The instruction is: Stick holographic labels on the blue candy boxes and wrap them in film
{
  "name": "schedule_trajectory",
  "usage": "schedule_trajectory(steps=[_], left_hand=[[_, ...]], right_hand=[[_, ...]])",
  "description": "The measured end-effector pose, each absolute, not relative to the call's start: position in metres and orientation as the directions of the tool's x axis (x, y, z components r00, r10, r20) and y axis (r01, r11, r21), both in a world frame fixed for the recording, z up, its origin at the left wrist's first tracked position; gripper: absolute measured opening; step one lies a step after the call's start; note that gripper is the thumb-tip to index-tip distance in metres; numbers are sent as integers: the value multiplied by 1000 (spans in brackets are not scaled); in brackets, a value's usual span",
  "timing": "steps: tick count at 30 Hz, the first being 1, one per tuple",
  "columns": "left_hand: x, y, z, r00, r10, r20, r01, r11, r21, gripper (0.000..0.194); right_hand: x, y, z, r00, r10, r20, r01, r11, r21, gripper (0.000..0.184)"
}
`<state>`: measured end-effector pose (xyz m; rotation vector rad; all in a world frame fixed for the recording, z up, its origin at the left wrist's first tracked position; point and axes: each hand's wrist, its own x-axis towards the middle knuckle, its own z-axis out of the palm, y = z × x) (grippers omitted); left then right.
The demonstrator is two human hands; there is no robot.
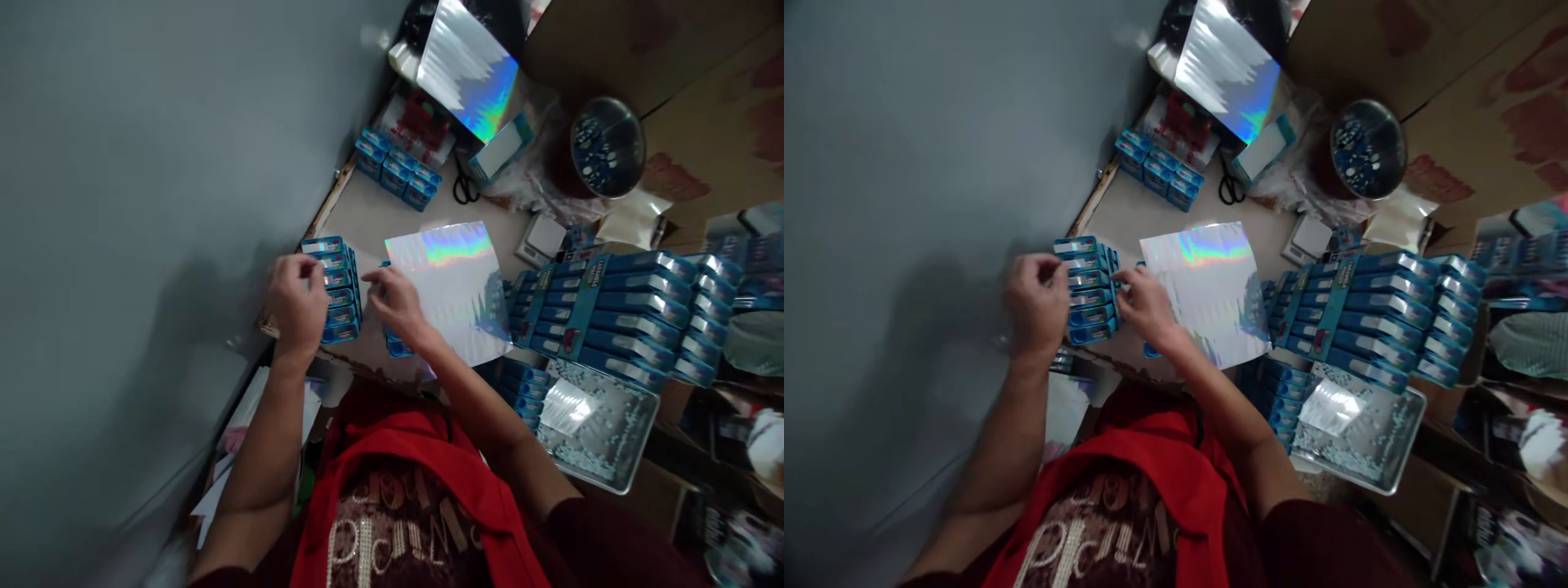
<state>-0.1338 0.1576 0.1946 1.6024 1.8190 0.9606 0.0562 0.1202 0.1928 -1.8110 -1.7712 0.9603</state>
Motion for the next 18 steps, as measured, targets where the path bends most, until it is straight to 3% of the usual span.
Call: schedule_trajectory(steps=[2, 5, 8, 11, 13, 16, 18], left_hand=[[-84, 191, 200, 42, 997, 69, 546, -81, 834, 5], [-14, 241, 182, 243, 969, -46, 543, -97, 834, 10], [22, 270, 155, 390, 881, -270, 615, -31, 788, 8], [27, 275, 137, 423, 861, -281, 615, -45, 788, 6], [22, 272, 131, 382, 896, -225, 602, -57, 796, 16], [16, 266, 128, 322, 928, -186, 622, -60, 781, 30], [13, 262, 128, 346, 915, -206, 637, -68, 768, 28]], right_hand=[[98, 129, 192, 72, 996, -44, 725, -82, -684, 30], [158, 154, 180, 236, 968, 86, 813, -149, -562, 31], [192, 180, 165, 178, 978, 105, 878, -109, -467, 33], [201, 194, 154, 41, 997, 73, 903, -6, -430, 35], [200, 195, 151, 4, 998, 59, 903, 22, -429, 36], [200, 191, 148, 47, 997, 68, 901, -13, -433, 38], [202, 186, 146, 77, 994, 82, 900, -34, -434, 38]])
